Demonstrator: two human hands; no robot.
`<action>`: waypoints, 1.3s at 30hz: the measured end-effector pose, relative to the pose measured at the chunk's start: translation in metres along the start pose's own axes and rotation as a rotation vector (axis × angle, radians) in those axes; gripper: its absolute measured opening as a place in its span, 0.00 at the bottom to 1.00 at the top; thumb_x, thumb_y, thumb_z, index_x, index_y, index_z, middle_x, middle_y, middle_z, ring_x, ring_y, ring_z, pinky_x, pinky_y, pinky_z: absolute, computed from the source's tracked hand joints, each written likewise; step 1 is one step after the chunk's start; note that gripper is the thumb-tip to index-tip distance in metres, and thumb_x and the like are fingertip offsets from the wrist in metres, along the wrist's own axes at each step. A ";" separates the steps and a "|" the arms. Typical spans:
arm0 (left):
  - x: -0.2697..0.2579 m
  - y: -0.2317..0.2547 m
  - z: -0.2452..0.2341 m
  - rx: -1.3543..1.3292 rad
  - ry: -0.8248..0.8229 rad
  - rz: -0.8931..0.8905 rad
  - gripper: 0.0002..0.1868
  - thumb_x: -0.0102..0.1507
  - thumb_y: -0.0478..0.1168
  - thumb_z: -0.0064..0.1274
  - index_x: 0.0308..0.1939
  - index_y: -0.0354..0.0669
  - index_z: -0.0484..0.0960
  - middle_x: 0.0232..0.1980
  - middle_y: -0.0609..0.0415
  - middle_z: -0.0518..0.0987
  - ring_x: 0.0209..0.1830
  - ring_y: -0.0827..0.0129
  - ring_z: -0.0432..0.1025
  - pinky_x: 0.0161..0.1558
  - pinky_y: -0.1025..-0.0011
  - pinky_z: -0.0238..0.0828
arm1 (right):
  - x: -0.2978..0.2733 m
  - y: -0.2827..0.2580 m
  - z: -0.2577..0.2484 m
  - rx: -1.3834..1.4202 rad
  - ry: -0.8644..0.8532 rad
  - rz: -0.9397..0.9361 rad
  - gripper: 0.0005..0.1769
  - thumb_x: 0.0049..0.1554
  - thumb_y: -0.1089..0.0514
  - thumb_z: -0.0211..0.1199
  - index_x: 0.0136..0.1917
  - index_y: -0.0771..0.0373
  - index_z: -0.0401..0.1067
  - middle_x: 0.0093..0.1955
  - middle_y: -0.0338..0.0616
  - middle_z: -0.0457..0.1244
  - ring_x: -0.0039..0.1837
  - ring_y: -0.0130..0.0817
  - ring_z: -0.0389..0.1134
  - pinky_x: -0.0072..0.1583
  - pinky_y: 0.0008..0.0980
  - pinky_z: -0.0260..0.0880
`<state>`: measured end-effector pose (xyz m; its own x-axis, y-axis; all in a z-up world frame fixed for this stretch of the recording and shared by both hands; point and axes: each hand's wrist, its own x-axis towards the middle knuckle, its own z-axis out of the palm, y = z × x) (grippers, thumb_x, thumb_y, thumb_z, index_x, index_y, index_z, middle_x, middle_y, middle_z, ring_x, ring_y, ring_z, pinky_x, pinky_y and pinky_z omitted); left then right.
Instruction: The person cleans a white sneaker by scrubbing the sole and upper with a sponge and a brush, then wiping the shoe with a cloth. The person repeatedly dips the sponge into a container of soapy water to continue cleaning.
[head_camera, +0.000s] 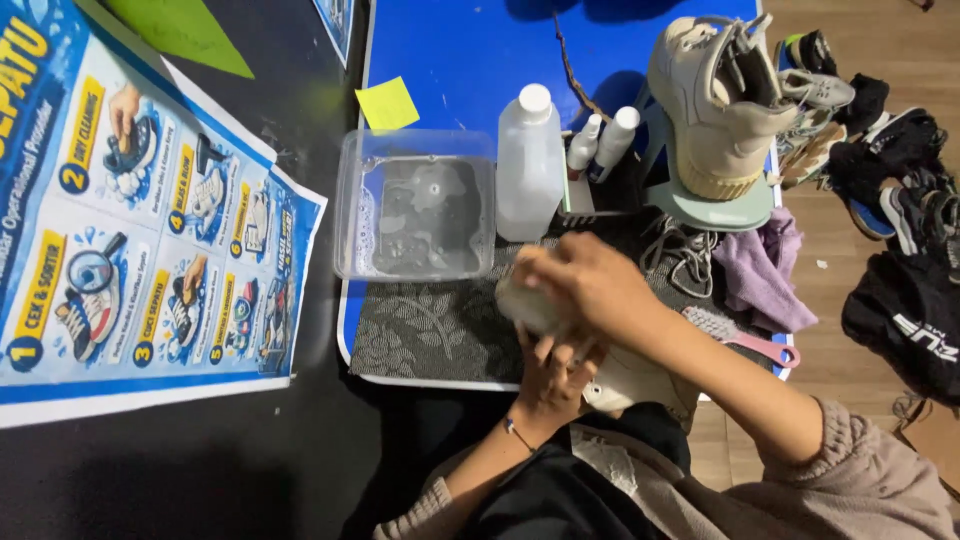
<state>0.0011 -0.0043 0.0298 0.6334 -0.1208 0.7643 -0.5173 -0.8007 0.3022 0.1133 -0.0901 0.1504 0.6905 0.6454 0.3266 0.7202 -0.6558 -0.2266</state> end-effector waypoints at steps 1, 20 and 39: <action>0.011 0.000 -0.005 0.004 0.009 0.005 0.17 0.70 0.54 0.37 0.57 0.61 0.76 0.59 0.54 0.65 0.63 0.51 0.58 0.67 0.20 0.43 | 0.004 0.003 0.002 -0.005 0.006 -0.007 0.06 0.59 0.51 0.61 0.46 0.53 0.71 0.40 0.50 0.62 0.41 0.50 0.67 0.38 0.43 0.68; -0.003 -0.008 0.011 -0.006 0.043 0.057 0.23 0.70 0.61 0.33 0.55 0.60 0.79 0.62 0.53 0.67 0.64 0.55 0.58 0.66 0.19 0.45 | 0.031 0.006 0.001 0.050 -0.241 -0.001 0.13 0.65 0.45 0.55 0.50 0.48 0.79 0.34 0.42 0.65 0.37 0.33 0.67 0.36 0.25 0.69; 0.000 -0.005 0.006 0.039 0.033 0.049 0.19 0.69 0.61 0.35 0.51 0.65 0.78 0.62 0.56 0.68 0.68 0.55 0.58 0.72 0.21 0.32 | 0.022 -0.004 -0.014 -0.014 -0.144 0.069 0.10 0.63 0.48 0.59 0.50 0.51 0.78 0.35 0.44 0.63 0.37 0.39 0.68 0.34 0.34 0.68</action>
<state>0.0069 -0.0041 0.0244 0.5883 -0.1411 0.7962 -0.5238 -0.8167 0.2423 0.1246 -0.0792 0.1711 0.7419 0.6472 0.1752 0.6700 -0.7055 -0.2310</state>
